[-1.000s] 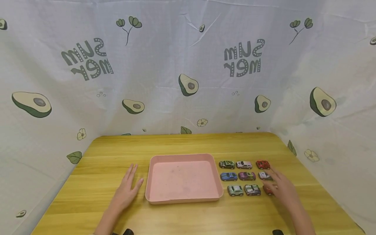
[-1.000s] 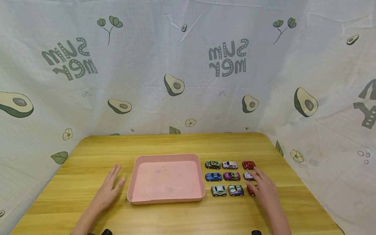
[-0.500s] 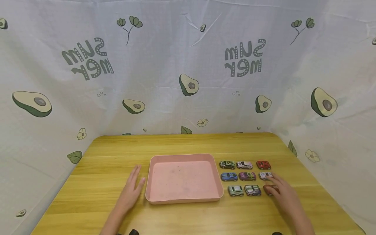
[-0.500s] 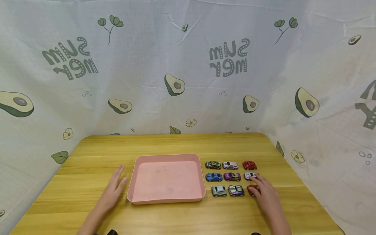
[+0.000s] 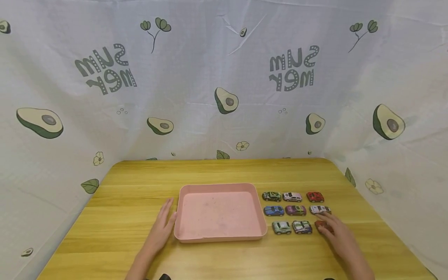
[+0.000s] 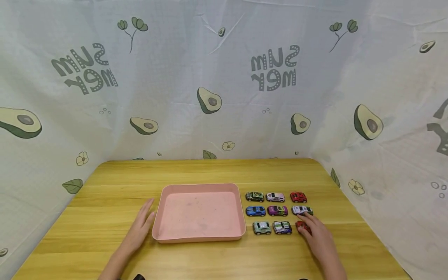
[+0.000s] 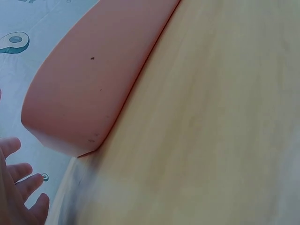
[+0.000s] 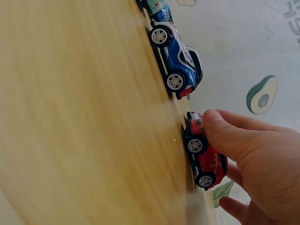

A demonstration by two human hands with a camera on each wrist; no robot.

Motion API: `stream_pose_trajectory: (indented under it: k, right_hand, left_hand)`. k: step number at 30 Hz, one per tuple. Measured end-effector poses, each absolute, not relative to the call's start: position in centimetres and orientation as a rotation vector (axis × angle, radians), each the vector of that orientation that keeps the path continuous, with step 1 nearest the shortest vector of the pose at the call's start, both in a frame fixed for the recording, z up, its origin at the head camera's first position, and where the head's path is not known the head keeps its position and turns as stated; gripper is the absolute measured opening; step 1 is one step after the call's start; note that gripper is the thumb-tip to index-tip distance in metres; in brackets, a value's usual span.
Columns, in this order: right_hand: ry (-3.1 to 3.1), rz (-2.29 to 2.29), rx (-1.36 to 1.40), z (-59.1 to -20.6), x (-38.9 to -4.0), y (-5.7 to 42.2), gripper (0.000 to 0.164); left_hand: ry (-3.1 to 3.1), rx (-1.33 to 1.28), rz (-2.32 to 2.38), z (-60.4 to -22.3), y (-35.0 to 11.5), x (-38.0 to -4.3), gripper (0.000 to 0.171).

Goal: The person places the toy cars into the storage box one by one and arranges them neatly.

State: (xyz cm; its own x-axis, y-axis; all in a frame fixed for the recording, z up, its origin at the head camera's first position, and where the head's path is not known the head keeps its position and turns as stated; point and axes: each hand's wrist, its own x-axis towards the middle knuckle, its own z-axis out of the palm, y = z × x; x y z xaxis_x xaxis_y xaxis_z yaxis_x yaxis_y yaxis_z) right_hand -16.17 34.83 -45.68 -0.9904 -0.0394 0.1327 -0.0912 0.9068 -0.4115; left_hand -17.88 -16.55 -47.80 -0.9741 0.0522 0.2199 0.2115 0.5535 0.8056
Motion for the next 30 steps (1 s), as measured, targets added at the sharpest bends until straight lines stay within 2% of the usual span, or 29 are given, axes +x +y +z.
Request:
stream_pose_trajectory:
  k: [15,30]
  right_hand:
    - [-2.872,0.860,0.077,-46.7,-16.2,35.1,0.039]
    - [-2.844,0.822,0.097,-46.9,-16.0,35.6,0.034]
  left_hand:
    - [-2.556,-0.254,-1.624,-48.2,-15.9,-18.2,0.052]
    - [-2.571,-0.253,-1.759,-48.5,-16.0,-17.8,0.050]
